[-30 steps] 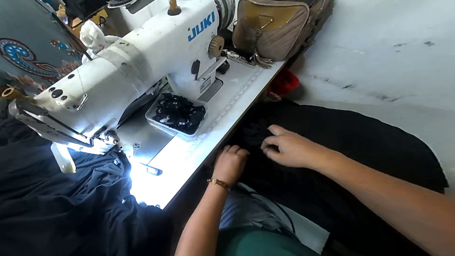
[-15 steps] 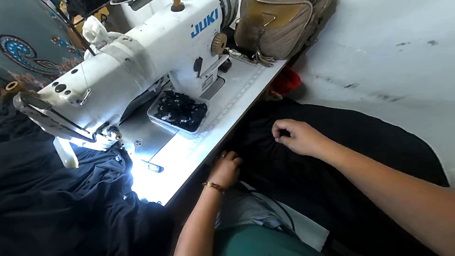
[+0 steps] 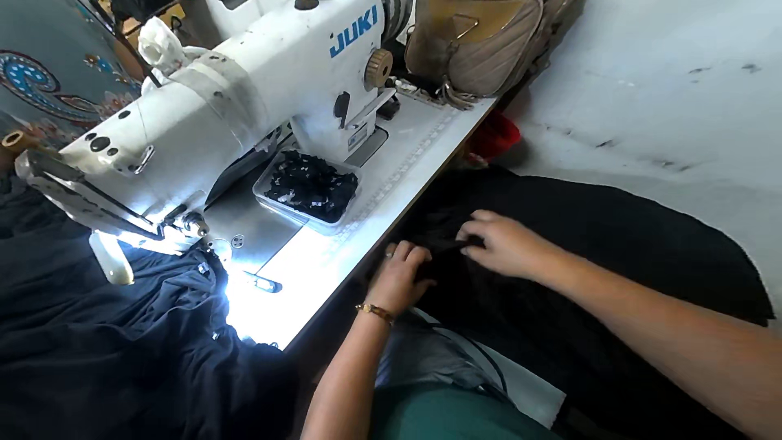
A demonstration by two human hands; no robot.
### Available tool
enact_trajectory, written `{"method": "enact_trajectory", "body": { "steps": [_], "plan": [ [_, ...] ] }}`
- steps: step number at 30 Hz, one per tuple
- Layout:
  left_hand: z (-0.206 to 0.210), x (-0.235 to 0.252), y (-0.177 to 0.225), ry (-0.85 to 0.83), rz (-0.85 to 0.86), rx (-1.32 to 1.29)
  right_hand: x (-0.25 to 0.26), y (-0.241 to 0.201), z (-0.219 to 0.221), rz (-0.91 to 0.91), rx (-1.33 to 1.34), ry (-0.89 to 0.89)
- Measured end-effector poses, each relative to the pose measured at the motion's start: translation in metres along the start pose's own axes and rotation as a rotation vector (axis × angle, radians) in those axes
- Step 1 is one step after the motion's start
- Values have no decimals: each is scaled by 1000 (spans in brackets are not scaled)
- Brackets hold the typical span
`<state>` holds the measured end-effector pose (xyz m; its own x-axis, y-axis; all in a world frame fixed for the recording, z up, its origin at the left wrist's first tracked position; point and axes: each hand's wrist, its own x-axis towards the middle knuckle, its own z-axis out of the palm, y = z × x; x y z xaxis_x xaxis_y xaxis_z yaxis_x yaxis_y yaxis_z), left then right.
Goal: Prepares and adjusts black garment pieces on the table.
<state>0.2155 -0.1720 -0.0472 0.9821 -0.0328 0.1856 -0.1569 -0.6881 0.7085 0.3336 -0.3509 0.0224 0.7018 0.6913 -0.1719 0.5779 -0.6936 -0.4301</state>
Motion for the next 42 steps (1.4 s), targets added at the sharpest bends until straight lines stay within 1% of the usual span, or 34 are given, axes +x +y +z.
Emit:
{"method": "enact_trajectory", "body": {
  "steps": [2,3,5,7,11,15,16,17,18,20,21,22,23,25,26,27,28,29,31,33,35,37,39,40,41,42],
  "plan": [
    [1,-7,-10,-210,-81,34,1,13,-9,-24,88,58],
    [3,-9,-14,-267,-111,51,2,17,-13,-14,122,74],
    [8,-11,-17,-311,-149,96,2,20,-17,3,157,96],
    [11,-12,-17,-272,-125,129,1,24,-17,-26,159,105],
    [6,-8,-14,-84,-53,133,0,14,-15,-25,121,61],
    [4,6,2,102,21,123,-6,-5,3,-9,-53,-16],
    [4,9,4,104,33,113,-7,-11,10,-2,-110,-33],
    [4,10,5,70,38,85,-7,-15,16,-1,-154,-51],
    [3,10,3,0,32,36,-6,-14,20,-16,-173,-60],
    [-2,5,-2,-165,-20,3,-1,-8,19,-76,-109,-70],
    [-2,-1,-1,-183,-38,39,0,-7,16,-109,-61,-78],
    [0,-6,0,-140,-29,90,-1,-7,15,-146,-24,-72],
    [4,-11,1,-37,15,148,-3,-9,16,-189,1,-50],
    [19,-10,-3,202,167,243,-10,-17,19,-200,26,-56],
    [26,-6,-5,284,238,266,-16,-20,23,-182,50,-61],
    [31,-2,-7,335,298,269,-22,-20,27,-171,98,-43],
    [34,1,-8,345,335,256,-28,-17,32,-172,159,-12],
    [36,3,-9,319,360,232,-35,-13,32,-173,231,4],
    [34,5,-4,170,359,207,-53,-1,23,-176,378,16],
    [31,8,2,26,333,258,-84,20,7,-156,456,146],
    [27,14,5,-79,300,347,-129,56,-8,-40,362,273],
    [23,21,6,-183,284,420,-188,103,-5,143,134,270],
    [22,27,3,-253,272,496,-250,143,24,270,-84,198],
    [23,28,0,-251,270,507,-276,156,45,293,-152,183],
    [26,29,-4,-230,272,508,-295,162,68,301,-172,199],
    [29,28,-8,-196,283,489,-307,166,89,289,-180,266]
  ]
}}
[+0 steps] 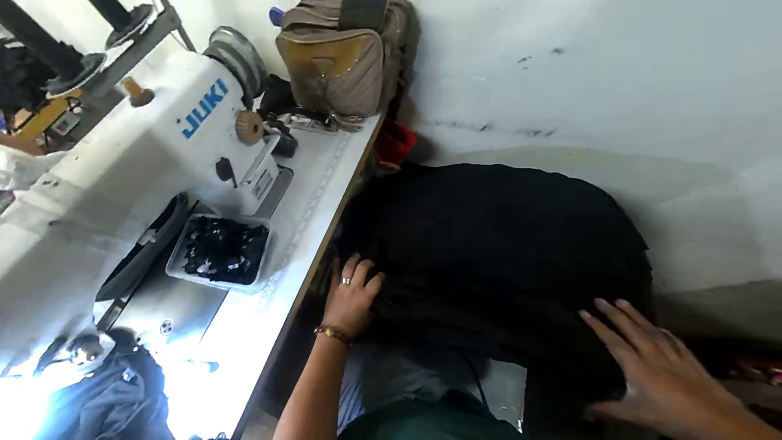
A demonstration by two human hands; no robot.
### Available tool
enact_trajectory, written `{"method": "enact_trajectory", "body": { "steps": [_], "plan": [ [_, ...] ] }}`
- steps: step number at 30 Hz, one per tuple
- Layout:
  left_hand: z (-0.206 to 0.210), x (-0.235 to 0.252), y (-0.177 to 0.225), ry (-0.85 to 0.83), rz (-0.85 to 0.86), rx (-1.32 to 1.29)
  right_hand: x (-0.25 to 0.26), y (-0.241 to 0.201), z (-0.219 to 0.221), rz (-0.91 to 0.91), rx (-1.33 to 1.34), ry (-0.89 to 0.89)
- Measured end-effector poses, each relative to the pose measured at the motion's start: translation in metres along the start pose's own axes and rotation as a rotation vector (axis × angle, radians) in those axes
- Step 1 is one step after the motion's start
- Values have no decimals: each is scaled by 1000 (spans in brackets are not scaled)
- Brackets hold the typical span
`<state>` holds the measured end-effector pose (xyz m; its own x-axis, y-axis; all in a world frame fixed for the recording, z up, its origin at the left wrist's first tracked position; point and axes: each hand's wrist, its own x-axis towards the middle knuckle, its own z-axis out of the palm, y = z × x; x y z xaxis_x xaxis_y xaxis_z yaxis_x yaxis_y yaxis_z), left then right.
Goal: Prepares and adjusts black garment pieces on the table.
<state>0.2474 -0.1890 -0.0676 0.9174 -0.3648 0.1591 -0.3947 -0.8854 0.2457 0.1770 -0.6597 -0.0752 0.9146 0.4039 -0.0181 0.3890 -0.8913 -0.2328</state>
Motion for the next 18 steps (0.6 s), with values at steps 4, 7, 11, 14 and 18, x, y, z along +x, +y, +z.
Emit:
{"method": "enact_trajectory", "body": {
  "steps": [4,7,11,14,18],
  "plan": [
    [-2,4,5,-81,-136,-116,3,20,37,-86,62,221],
    [-13,14,-2,-194,-177,-162,29,23,-18,81,261,8],
    [-6,16,-9,-155,-164,-150,69,-1,-60,307,287,-84],
    [8,10,-13,-98,-209,-191,60,19,-16,81,160,-22],
    [12,17,-12,-157,-333,-249,50,22,2,125,276,203]
  ]
}}
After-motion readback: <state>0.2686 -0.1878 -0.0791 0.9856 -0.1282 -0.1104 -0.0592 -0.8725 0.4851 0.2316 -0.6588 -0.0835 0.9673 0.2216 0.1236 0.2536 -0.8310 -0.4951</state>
